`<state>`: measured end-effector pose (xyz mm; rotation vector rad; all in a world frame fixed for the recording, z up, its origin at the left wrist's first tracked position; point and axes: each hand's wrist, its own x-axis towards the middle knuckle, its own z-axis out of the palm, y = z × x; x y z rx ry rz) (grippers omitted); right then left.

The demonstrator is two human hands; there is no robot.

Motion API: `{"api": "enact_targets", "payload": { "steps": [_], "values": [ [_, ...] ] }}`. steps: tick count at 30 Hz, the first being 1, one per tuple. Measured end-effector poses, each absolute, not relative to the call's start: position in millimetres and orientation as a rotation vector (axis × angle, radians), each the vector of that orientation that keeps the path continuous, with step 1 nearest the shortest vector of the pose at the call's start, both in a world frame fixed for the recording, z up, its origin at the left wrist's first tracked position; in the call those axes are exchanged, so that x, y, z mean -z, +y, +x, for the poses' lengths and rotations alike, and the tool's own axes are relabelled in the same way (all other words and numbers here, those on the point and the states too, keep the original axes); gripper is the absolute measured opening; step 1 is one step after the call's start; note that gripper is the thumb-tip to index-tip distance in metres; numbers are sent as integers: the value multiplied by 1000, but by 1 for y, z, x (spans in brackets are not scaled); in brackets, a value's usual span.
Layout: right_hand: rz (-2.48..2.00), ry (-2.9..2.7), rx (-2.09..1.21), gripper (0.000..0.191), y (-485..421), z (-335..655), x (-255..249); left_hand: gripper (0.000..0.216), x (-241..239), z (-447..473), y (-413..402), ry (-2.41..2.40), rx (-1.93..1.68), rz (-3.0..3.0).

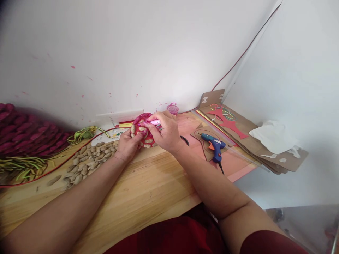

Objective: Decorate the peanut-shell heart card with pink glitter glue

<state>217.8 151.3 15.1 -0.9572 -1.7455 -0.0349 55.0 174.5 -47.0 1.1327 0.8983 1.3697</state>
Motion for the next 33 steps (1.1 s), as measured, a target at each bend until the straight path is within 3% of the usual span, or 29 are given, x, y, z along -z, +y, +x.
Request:
{"api": "enact_targets", "payload": {
  "steps": [33],
  "values": [
    [-949, -1757, 51, 11, 145, 213, -20, 45, 42, 55, 172, 872, -1417, 1192]
  ]
}}
